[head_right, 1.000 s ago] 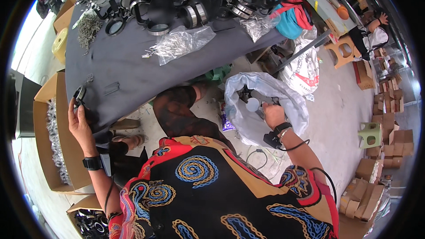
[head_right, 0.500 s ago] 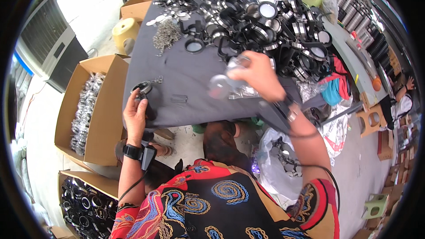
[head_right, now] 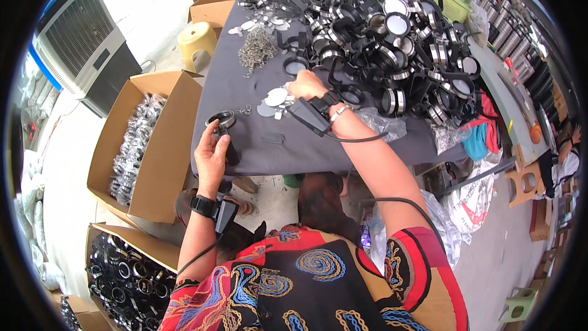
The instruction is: The person is assembling small circular components, likely for lamps or fixtures, by inserting metal pieces and securing them.
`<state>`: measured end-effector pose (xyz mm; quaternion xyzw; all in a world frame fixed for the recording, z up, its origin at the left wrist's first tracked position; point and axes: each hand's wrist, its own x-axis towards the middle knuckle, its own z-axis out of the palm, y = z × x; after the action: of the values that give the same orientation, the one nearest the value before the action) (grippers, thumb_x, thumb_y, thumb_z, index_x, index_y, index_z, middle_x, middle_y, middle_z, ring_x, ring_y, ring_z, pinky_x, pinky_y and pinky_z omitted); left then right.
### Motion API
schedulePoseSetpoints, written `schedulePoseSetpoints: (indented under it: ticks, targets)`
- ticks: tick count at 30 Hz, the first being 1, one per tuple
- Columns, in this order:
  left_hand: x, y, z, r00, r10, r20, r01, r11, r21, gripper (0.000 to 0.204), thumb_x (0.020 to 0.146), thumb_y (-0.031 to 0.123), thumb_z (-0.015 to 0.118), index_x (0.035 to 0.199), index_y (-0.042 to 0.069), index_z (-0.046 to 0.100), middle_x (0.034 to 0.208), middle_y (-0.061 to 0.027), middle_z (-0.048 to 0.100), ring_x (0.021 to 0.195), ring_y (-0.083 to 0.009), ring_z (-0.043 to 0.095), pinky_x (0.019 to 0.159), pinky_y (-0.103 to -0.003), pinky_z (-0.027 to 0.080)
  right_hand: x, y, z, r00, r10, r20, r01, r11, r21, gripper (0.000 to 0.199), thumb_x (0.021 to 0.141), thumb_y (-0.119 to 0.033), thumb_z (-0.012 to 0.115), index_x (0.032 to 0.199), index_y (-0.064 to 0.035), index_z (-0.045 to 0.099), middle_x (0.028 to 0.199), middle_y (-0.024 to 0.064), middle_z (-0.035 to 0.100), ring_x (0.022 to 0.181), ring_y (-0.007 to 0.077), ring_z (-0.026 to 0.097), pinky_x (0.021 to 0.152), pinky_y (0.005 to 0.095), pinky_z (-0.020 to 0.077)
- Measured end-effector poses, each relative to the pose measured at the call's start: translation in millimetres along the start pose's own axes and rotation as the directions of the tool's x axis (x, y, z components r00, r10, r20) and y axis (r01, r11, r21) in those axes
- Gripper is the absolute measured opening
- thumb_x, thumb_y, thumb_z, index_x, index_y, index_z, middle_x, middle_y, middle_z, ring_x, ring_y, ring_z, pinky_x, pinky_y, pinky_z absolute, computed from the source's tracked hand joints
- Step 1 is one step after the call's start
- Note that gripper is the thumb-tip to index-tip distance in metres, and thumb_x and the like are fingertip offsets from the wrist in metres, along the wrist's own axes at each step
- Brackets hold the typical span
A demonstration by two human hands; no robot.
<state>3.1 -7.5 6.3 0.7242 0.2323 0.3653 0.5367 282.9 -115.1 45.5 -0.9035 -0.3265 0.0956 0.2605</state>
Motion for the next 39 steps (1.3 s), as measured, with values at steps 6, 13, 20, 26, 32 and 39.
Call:
schedulePoseSetpoints:
  ticks: [6,13,20,26,32,39]
  targets:
    - [11.4,-22.7,6.7,0.994,0.101,0.052,-0.101,0.995,-0.002,0.038,0.090,0.010,0.062,0.128,0.008,0.055,0.073,0.0060,0.052,0.059,-0.0016,0.044,0.049,-0.017,0.037,-88.3,61.9,-51.0,0.995,-0.102,-0.019,0.098,0.856,0.507,0.023,0.089,-0.015,0.056,0.091,0.0055,0.066,0.076,0.0095,0.067,0.071,0.0145,0.064,0.063,0.0289,0.0522]
    - [9.2,-13.4,-3.9,0.999,0.046,0.028,-0.047,0.997,0.054,0.036,0.095,0.014,0.056,0.129,0.006,0.053,0.083,0.0005,0.061,0.069,-0.0033,0.054,0.055,-0.017,0.043,-284.0,207.5,-95.0,0.892,0.127,0.434,-0.372,0.751,0.545,0.025,0.091,-0.019,0.057,0.093,0.0037,0.066,0.085,0.0118,0.068,0.077,0.0189,0.068,0.071,0.0296,0.0553]
    - [6.8,-8.6,5.9,0.996,-0.006,0.085,-0.001,0.997,0.074,0.038,0.097,0.019,0.054,0.132,0.007,0.050,0.088,-0.0018,0.061,0.074,-0.0056,0.056,0.059,-0.018,0.044,-443.4,373.6,52.1,0.787,0.610,0.095,-0.531,0.748,-0.398,0.019,0.081,-0.012,0.057,0.089,0.0020,0.067,0.088,0.0212,0.067,0.083,0.0357,0.066,0.074,0.0426,0.0518]
    - [1.8,-2.4,9.1,0.998,-0.018,0.056,0.010,0.991,0.131,0.039,0.098,0.020,0.051,0.134,0.005,0.047,0.090,-0.0039,0.061,0.077,-0.0076,0.057,0.061,-0.020,0.046,-452.3,401.2,85.1,0.597,0.796,-0.099,-0.792,0.565,-0.230,0.026,0.085,-0.013,0.054,0.108,-0.0034,0.061,0.105,0.0205,0.063,0.098,0.0355,0.062,0.081,0.0436,0.0510]
    - [0.9,-4.0,6.1,0.998,-0.036,0.056,0.029,0.992,0.121,0.039,0.098,0.022,0.051,0.134,0.008,0.047,0.093,-0.0031,0.059,0.080,-0.0083,0.055,0.065,-0.021,0.046,-436.3,411.3,110.8,0.577,0.766,-0.285,-0.816,0.520,-0.254,0.033,0.080,-0.009,0.056,0.113,-0.0079,0.057,0.114,0.0149,0.059,0.112,0.0324,0.054,0.086,0.0446,0.0502]
    - [4.4,-2.1,7.4,0.994,-0.065,0.083,0.048,0.980,0.192,0.040,0.099,0.024,0.049,0.136,0.010,0.046,0.090,-0.0023,0.058,0.081,-0.0078,0.054,0.069,-0.021,0.045,-482.9,485.4,76.5,0.293,0.940,-0.175,-0.956,0.284,-0.077,0.059,0.075,-0.026,0.069,0.122,0.0019,0.048,0.119,0.0227,0.057,0.113,0.0363,0.054,0.094,0.0418,0.0454]
